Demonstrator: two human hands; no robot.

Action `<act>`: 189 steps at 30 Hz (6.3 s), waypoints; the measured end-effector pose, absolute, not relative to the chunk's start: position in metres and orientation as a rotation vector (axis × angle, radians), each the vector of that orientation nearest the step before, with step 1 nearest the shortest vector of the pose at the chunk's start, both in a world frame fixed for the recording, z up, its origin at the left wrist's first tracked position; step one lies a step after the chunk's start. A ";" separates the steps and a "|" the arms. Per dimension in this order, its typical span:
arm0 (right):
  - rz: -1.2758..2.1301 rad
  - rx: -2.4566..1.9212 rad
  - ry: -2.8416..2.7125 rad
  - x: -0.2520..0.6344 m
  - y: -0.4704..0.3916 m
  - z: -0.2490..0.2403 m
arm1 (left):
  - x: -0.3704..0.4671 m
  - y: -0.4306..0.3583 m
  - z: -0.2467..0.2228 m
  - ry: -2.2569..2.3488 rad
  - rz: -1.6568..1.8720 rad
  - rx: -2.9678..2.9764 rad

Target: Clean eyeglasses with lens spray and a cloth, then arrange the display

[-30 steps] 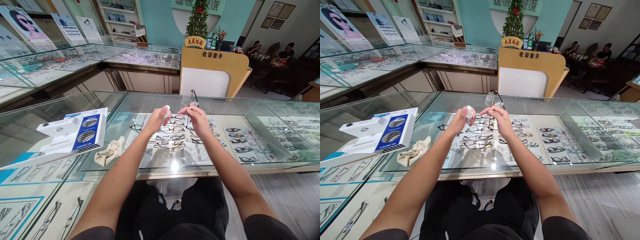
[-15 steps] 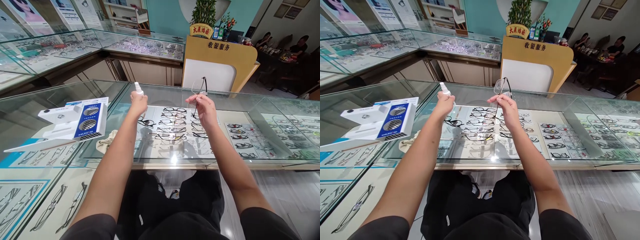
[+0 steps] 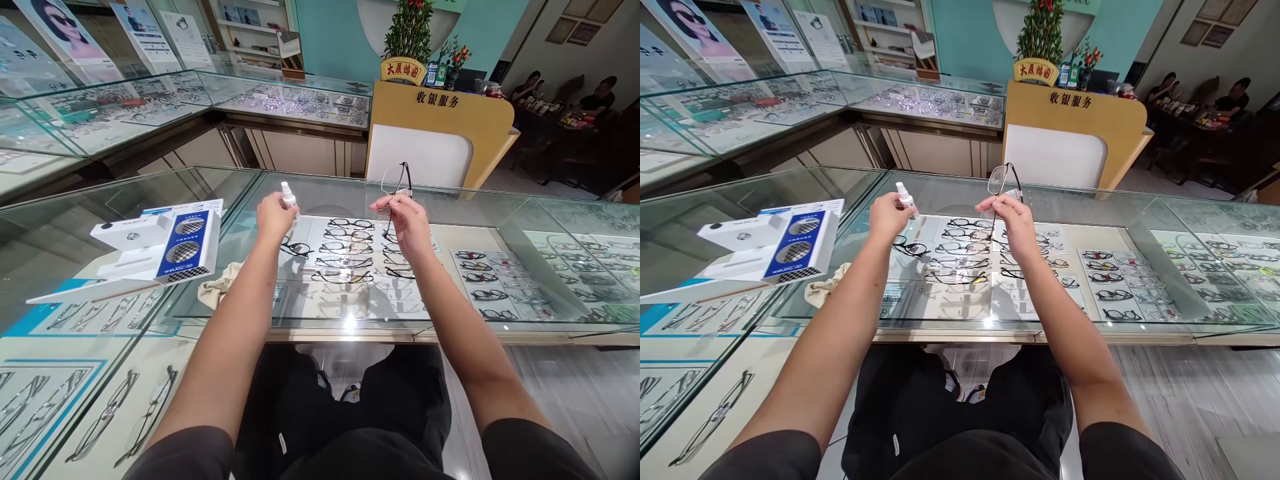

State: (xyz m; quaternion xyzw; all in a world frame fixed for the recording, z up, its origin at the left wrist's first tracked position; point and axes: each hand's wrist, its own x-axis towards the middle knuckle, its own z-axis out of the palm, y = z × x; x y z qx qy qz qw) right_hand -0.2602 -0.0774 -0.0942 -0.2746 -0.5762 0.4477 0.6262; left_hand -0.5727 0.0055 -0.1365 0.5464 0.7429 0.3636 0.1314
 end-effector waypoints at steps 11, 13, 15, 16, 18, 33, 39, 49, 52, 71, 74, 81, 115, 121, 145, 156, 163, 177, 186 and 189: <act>1.016 -0.642 -1.333 -0.263 -0.081 -0.095 | -0.563 -0.028 -0.105 2.208 1.010 1.686; 1.011 -0.635 -1.335 -0.262 -0.082 -0.095 | -0.566 -0.056 -0.087 2.188 1.051 1.814; 1.000 -0.631 -1.334 -0.261 -0.083 -0.093 | -0.575 -0.091 -0.071 2.195 0.957 1.947; 0.994 -0.629 -1.333 -0.261 -0.083 -0.093 | -0.581 -0.109 -0.066 2.233 0.866 1.977; 0.989 -0.628 -1.337 -0.261 -0.085 -0.091 | -0.596 -0.144 -0.062 2.370 0.681 1.940; 1.018 -0.640 -1.377 -0.266 -0.090 -0.094 | -0.649 -0.243 -0.118 2.525 0.331 1.628; 1.031 -0.646 -1.369 -0.267 -0.090 -0.094 | -0.671 -0.250 -0.134 2.562 0.345 1.458; 1.037 -0.652 -1.400 -0.267 -0.090 -0.096 | -0.676 -0.245 -0.147 2.096 1.412 1.003; 1.037 -0.652 -1.391 -0.266 -0.090 -0.095 | -0.671 -0.237 -0.133 1.772 1.644 0.654; 1.165 -0.617 -1.613 -0.244 -0.089 -0.076 | -0.485 -0.072 -0.050 0.851 1.328 0.731; 1.188 -0.621 -1.622 -0.243 -0.090 -0.074 | -0.469 -0.056 -0.060 0.771 1.251 0.723; 1.215 -0.741 -1.705 -0.250 -0.100 -0.070 | -0.465 -0.056 -0.087 0.609 1.291 0.739; 1.469 -0.588 -1.648 -0.269 -0.112 -0.080 | -0.463 -0.084 -0.082 0.391 1.124 1.223; 1.428 -0.594 -1.659 -0.267 -0.108 -0.081 | -0.462 -0.083 -0.082 0.343 1.091 1.233; 1.464 -0.641 -1.648 -0.273 -0.101 -0.087 | -0.449 -0.088 -0.083 0.465 1.380 1.218; 1.340 -0.686 -1.619 -0.261 -0.100 -0.084 | -0.480 -0.073 -0.081 0.427 1.224 1.333; 1.390 -0.725 -1.611 -0.269 -0.102 -0.087 | -0.463 -0.080 -0.087 0.526 1.328 1.355; 1.386 -0.679 -1.624 -0.262 -0.103 -0.083 | -0.479 -0.075 -0.083 0.533 1.230 1.428; 1.351 -0.733 -1.626 -0.271 -0.106 -0.083 | -0.460 -0.075 -0.092 0.607 1.443 1.316; 1.331 -0.710 -1.563 -0.267 -0.101 -0.086 | -0.462 -0.074 -0.090 0.498 1.326 1.291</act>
